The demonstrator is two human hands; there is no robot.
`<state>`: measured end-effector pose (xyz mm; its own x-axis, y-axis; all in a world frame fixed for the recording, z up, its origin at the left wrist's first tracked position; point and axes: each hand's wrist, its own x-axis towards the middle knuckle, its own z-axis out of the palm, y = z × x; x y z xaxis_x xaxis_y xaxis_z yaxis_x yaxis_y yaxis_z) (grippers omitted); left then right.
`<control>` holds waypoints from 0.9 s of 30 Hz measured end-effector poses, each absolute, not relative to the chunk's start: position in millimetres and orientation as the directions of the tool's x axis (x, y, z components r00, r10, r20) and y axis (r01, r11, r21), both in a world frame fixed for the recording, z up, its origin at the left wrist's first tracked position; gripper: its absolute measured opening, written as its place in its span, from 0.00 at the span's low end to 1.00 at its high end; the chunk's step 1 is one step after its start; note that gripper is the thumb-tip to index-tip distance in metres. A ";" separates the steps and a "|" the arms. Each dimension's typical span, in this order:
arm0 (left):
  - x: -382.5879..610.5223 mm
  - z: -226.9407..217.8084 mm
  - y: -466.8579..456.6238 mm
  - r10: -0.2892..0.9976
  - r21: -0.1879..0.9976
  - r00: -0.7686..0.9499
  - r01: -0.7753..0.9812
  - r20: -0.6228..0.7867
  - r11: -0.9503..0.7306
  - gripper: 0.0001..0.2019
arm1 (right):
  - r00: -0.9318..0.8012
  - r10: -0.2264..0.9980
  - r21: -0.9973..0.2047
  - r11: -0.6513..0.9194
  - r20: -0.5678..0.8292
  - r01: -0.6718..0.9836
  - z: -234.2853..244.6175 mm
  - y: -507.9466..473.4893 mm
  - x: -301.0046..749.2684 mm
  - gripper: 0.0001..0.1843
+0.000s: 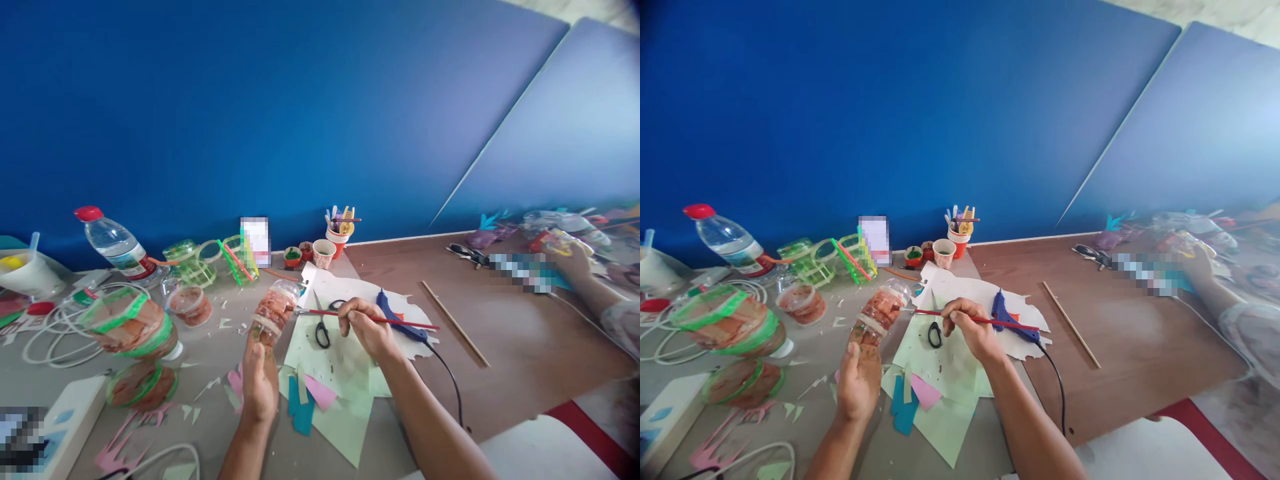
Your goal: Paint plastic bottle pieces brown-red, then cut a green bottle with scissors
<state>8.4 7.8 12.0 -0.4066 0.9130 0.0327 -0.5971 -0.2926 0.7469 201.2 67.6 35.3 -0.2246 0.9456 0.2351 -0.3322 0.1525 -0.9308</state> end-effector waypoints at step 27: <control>0.4 -1.0 3.0 0.911 0.894 -0.408 -0.381 0.068 -0.237 0.24 | -0.365 0.837 -0.907 0.328 0.408 -0.263 43.9 61.0 198.0 0.11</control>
<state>0.4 3.0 -1.0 -0.4075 0.9107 0.0677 -0.3811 -0.2369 0.8937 198.0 61.0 43.9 -0.3651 0.8368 0.4080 -0.2633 0.3275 -0.9074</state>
